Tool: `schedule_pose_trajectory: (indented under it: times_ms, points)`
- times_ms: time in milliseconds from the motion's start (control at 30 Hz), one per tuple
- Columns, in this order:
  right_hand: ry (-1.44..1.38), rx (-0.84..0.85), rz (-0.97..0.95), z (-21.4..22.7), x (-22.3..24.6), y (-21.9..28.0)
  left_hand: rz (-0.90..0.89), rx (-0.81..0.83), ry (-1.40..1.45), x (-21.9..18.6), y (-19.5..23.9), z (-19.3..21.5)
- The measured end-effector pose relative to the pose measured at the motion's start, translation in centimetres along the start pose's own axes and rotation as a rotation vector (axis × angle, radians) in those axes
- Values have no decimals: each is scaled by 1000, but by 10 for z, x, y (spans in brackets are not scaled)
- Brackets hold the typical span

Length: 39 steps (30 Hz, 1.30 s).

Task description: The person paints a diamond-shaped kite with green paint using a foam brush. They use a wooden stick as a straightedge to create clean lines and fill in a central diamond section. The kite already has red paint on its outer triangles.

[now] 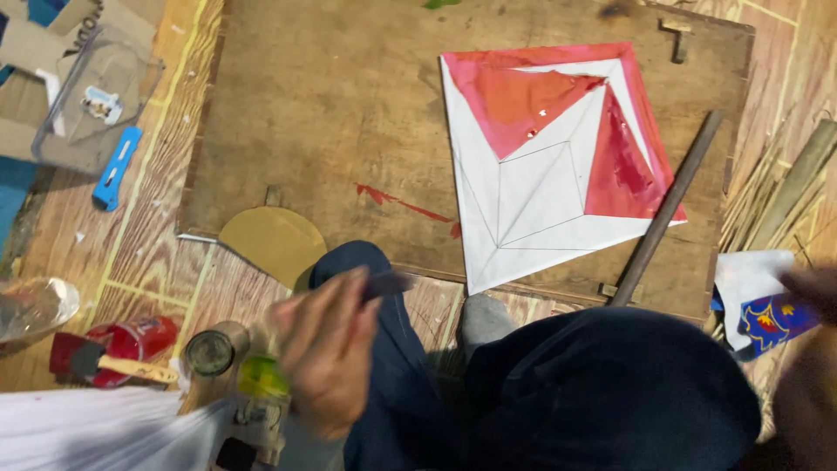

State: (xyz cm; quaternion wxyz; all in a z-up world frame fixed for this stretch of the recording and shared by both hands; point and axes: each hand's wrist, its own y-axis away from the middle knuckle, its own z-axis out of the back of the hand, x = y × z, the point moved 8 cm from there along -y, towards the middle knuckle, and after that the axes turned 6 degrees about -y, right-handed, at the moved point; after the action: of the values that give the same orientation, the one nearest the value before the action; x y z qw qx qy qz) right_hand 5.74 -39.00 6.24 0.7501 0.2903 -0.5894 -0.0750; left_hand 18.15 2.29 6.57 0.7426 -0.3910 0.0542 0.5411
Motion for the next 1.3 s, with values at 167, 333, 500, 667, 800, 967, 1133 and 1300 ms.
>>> schedule_pose_trajectory:
  times_ms: [167, 333, 500, 667, 800, 967, 1133, 1300]
  points:
    - [360, 1032, 576, -128, -1, 27, -351, 92, 274, -76, -49, -87]
    - [6, 984, 348, -139, -102, -31, -459, 125, 200, -109, -29, -172]
    - [-178, 839, 276, -141, -146, -56, -475, 83, 227, -119, -10, -191]
    - [-320, 670, 323, -123, -156, -85, -389, 48, 213, -114, -6, -160]
    - [-409, 677, 327, -130, -119, -94, -383, 82, 322, -73, 23, -177]
    - [-240, 581, 284, -126, -120, -155, 14, 524, 373, 2, 24, -236]
    - [-183, 506, 269, -136, -124, -198, -15, 693, 275, 19, 9, -287]
    - [-168, 439, 326, -154, -119, -209, -74, 799, 172, 40, 3, -345]
